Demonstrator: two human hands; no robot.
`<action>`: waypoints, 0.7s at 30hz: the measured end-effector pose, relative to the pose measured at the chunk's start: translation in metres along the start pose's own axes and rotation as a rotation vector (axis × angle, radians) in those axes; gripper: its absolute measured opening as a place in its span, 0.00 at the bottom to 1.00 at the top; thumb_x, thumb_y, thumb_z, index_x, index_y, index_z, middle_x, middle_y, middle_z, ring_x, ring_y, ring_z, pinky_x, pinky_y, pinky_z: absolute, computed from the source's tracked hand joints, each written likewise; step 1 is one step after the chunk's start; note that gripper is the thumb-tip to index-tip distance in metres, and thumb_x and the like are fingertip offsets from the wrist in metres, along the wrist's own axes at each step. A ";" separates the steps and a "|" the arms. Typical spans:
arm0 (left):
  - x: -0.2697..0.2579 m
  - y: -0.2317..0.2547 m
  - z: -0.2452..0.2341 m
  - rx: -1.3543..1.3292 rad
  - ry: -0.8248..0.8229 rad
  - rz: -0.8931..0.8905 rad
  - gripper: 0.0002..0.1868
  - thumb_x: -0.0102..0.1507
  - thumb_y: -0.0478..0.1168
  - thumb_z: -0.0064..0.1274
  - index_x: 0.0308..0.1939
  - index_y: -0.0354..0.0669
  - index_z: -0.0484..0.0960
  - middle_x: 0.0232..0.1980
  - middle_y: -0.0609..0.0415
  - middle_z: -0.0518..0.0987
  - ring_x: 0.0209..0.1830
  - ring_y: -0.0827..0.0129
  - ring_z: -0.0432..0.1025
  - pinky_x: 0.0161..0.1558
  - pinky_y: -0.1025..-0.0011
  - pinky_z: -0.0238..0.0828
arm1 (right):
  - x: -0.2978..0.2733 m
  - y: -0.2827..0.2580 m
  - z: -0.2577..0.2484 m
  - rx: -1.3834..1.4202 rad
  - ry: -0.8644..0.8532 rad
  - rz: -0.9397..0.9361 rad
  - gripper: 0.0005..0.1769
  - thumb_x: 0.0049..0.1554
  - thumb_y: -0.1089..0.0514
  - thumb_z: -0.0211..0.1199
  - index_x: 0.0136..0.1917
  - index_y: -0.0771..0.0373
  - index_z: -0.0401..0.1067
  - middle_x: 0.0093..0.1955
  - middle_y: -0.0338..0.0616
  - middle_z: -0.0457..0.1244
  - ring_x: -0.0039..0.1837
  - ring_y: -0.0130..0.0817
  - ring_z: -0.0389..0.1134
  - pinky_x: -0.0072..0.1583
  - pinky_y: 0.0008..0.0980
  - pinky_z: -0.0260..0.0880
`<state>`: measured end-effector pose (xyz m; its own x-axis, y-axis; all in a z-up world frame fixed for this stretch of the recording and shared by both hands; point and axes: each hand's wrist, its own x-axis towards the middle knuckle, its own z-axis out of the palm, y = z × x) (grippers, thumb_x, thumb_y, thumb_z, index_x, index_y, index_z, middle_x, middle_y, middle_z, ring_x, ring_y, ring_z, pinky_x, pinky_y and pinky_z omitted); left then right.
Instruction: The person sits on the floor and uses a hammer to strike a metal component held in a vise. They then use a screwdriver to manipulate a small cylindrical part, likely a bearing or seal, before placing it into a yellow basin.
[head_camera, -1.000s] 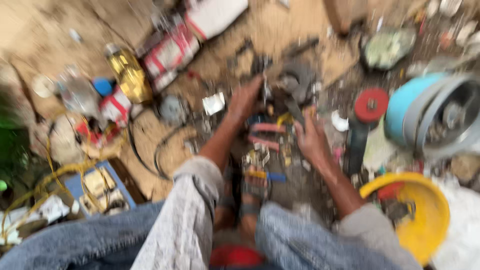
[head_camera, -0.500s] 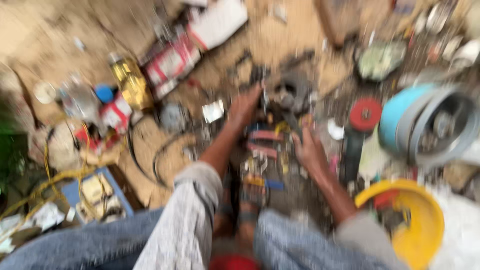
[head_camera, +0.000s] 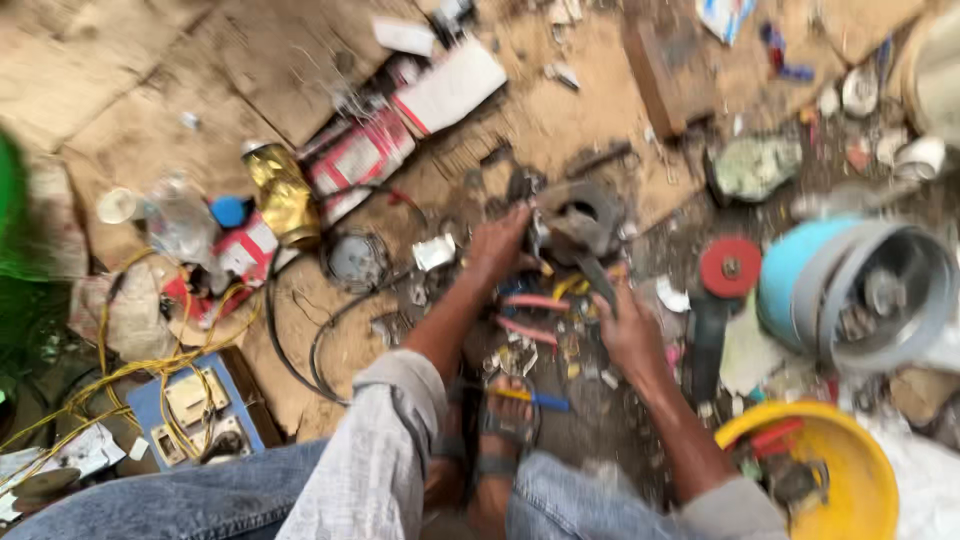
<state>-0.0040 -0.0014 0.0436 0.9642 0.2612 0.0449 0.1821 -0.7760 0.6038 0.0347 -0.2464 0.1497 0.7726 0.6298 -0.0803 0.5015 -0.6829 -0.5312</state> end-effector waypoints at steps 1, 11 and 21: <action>0.009 -0.007 -0.002 0.007 0.035 0.008 0.62 0.36 0.55 0.78 0.69 0.40 0.63 0.64 0.41 0.76 0.55 0.49 0.76 0.51 0.56 0.74 | 0.008 0.009 0.001 0.030 0.040 -0.011 0.28 0.65 0.49 0.57 0.69 0.72 0.63 0.49 0.65 0.67 0.47 0.66 0.70 0.46 0.54 0.70; -0.033 -0.009 0.053 -0.060 -0.137 -0.126 0.59 0.47 0.53 0.77 0.76 0.45 0.61 0.61 0.44 0.79 0.54 0.47 0.77 0.51 0.53 0.73 | -0.047 0.028 0.017 -0.132 -0.139 0.160 0.23 0.67 0.51 0.57 0.72 0.61 0.62 0.47 0.66 0.67 0.49 0.67 0.69 0.49 0.56 0.69; 0.000 -0.023 0.038 -0.088 0.011 -0.003 0.61 0.39 0.54 0.79 0.70 0.39 0.63 0.62 0.35 0.76 0.56 0.45 0.75 0.51 0.54 0.73 | -0.014 0.048 0.002 0.139 0.012 0.098 0.17 0.66 0.52 0.56 0.65 0.60 0.69 0.50 0.59 0.69 0.53 0.56 0.71 0.54 0.48 0.70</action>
<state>-0.0012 -0.0056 0.0001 0.9613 0.2705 0.0514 0.1672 -0.7217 0.6717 0.0472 -0.2869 0.1239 0.8203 0.5576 -0.1277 0.3655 -0.6827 -0.6327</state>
